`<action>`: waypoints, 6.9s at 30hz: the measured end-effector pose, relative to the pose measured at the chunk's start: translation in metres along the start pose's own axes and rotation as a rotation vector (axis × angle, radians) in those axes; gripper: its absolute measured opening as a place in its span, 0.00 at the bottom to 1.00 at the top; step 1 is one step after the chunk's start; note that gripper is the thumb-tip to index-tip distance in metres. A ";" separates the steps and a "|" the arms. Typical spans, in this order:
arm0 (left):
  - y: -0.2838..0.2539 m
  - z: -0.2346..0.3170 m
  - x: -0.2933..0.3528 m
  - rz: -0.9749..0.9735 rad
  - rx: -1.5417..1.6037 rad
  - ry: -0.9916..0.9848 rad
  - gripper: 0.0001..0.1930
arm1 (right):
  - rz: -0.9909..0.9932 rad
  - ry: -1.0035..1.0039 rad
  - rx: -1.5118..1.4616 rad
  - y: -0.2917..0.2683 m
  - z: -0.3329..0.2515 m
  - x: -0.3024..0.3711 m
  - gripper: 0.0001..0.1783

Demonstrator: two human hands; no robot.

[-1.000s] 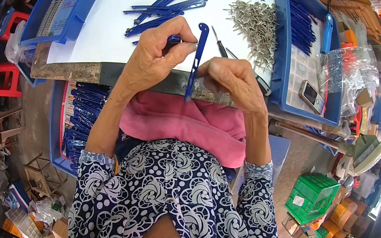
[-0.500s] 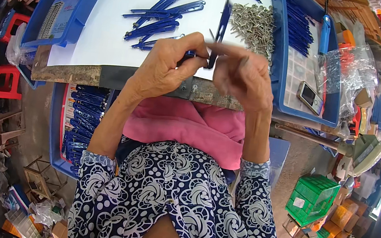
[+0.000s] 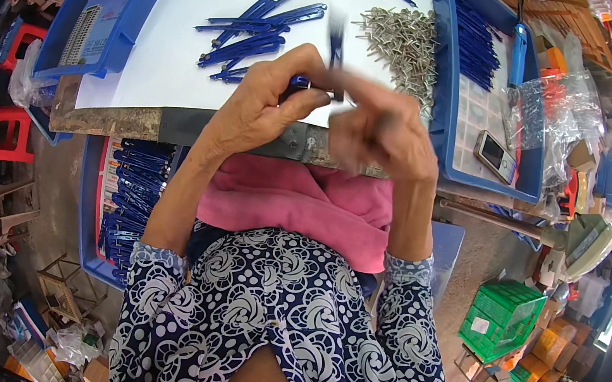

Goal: The recorder is manually assembling small blue plastic components and placing them into a blue storage tray.

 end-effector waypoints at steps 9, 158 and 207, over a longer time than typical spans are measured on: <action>-0.012 0.008 0.003 0.053 0.096 0.050 0.06 | -0.210 0.283 0.287 0.006 0.031 0.012 0.44; 0.004 -0.054 0.088 0.417 0.219 -0.386 0.14 | 0.718 0.345 -0.041 -0.009 0.098 0.045 0.11; -0.015 -0.019 0.114 -0.178 -1.128 0.244 0.08 | -0.058 0.061 1.448 0.039 0.078 0.013 0.36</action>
Point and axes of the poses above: each hand's wrist, its own x-axis away from the middle knuckle, its own y-axis out of the palm, z = x × y, the point moved 10 cm from there along -x, towards the middle knuckle, and after that the axes turned 2 degrees about y, right-handed, at the moved point
